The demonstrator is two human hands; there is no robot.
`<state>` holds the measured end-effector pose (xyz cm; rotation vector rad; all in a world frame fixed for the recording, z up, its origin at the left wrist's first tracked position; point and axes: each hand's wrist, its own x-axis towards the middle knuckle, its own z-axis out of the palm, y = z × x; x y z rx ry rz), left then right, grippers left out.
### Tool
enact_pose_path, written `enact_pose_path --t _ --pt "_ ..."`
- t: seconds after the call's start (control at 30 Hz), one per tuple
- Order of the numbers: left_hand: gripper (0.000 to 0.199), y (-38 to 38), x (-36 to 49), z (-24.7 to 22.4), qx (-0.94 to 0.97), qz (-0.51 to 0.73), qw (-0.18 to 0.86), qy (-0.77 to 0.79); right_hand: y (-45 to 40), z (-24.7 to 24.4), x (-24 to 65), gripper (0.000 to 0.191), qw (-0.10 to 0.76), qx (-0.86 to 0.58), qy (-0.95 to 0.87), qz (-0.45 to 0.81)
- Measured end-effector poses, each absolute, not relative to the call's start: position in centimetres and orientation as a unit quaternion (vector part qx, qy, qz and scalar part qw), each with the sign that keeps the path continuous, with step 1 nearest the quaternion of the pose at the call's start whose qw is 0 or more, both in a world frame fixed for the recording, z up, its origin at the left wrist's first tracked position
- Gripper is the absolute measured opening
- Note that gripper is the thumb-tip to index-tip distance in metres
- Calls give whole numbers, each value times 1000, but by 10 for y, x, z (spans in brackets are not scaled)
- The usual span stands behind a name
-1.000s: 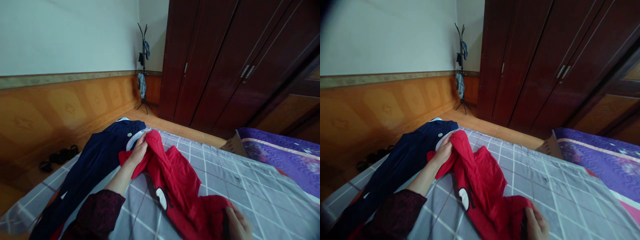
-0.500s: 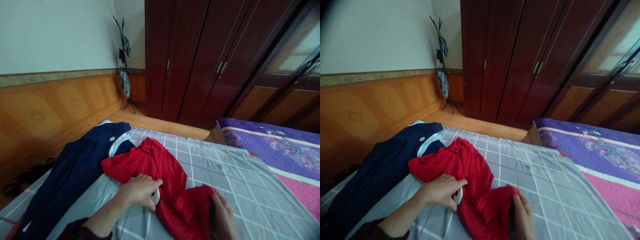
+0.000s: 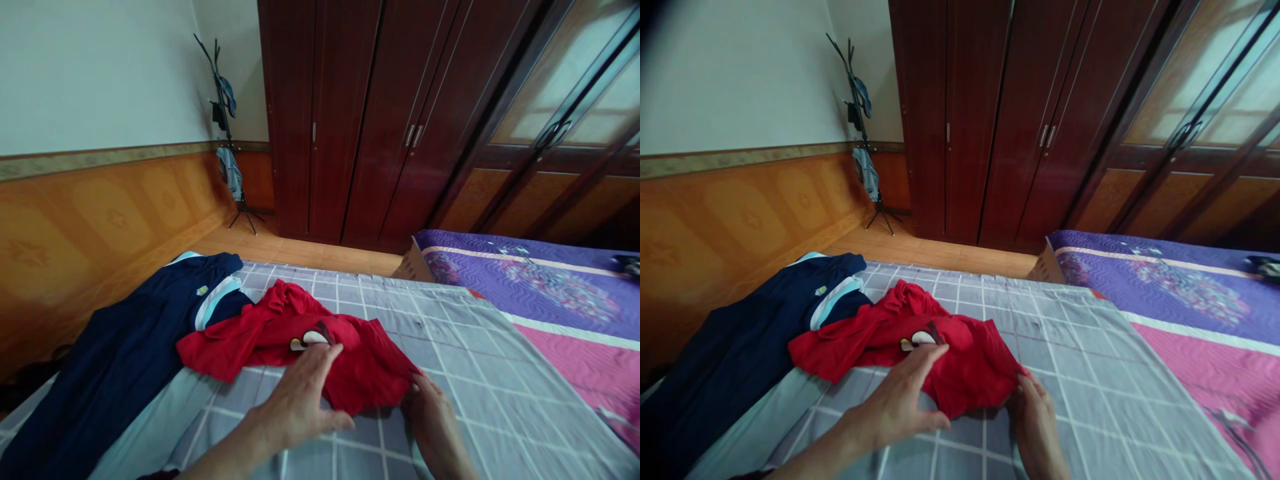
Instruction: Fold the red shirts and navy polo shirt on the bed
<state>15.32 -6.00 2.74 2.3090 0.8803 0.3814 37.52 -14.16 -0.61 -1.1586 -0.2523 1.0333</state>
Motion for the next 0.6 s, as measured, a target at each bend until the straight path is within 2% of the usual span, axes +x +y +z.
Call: enact_pose_path --t 0.07,0.17,0.23,0.37,0.4,0.5,0.6 --pt "114 -73 166 8 889 77 308 329 -143 -5 374 26 688 -519 -133 491" --pt "115 -81 178 -14 891 63 283 350 -149 -2 360 28 636 -480 -196 571" --pt "101 -80 179 -20 891 95 268 354 -154 0 344 29 594 -430 -249 633" --pt "41 -74 172 -16 878 197 283 332 -163 1 322 31 540 -342 -321 699" --pt "32 -73 170 -14 867 235 299 322 -163 0 322 31 535 -325 -331 707" --pt "24 -73 170 -3 805 330 403 285 -159 -3 334 27 542 -290 -316 723" --pt "25 -78 176 11 650 332 612 304 -154 -7 348 41 575 -291 -288 708"
